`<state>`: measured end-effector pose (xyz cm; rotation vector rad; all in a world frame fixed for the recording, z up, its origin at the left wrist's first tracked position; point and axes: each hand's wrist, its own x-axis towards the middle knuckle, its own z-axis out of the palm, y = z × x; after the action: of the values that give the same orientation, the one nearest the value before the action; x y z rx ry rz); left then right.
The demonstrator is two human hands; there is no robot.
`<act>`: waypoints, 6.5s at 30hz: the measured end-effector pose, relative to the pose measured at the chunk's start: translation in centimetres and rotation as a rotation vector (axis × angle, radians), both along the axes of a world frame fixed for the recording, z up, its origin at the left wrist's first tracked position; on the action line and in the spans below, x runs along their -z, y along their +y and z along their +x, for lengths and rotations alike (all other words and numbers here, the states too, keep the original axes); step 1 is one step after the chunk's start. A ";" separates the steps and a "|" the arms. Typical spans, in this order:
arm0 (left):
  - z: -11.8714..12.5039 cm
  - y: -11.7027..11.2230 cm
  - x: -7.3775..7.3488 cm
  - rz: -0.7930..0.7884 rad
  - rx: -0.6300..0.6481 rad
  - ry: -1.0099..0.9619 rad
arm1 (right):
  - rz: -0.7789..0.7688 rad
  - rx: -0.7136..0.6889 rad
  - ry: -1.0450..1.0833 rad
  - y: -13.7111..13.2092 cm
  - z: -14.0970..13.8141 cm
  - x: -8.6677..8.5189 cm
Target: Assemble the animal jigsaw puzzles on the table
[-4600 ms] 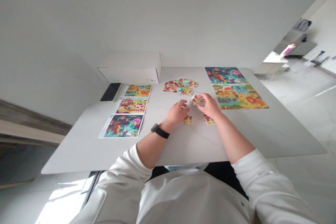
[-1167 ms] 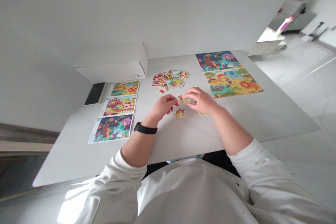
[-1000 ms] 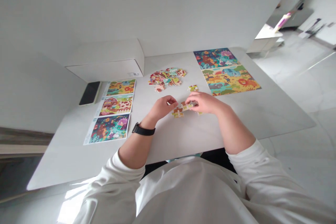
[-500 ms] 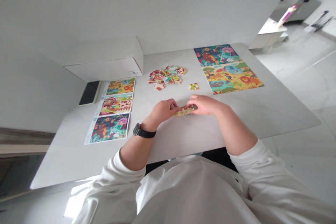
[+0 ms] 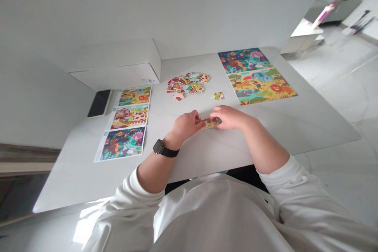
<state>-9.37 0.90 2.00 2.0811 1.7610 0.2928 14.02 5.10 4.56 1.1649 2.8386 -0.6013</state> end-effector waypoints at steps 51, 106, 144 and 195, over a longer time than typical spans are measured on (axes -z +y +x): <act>1.1 -1.2 -0.1 0.234 0.546 0.000 | -0.088 0.400 -0.145 1.1 2.1 -0.3; 0.5 -1.0 -0.4 0.222 0.569 -0.009 | -0.341 0.456 -0.032 0.9 2.0 1.0; -4.2 6.1 2.6 0.162 -0.569 -1.272 | 0.130 0.670 0.241 12.2 0.5 1.3; -0.8 2.4 0.5 -0.004 -0.133 -1.071 | -0.351 0.522 1.101 2.8 -3.7 4.0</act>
<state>-10.19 3.34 1.54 1.3253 1.1823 1.1690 10.32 7.91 0.60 1.9163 2.7859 -2.2616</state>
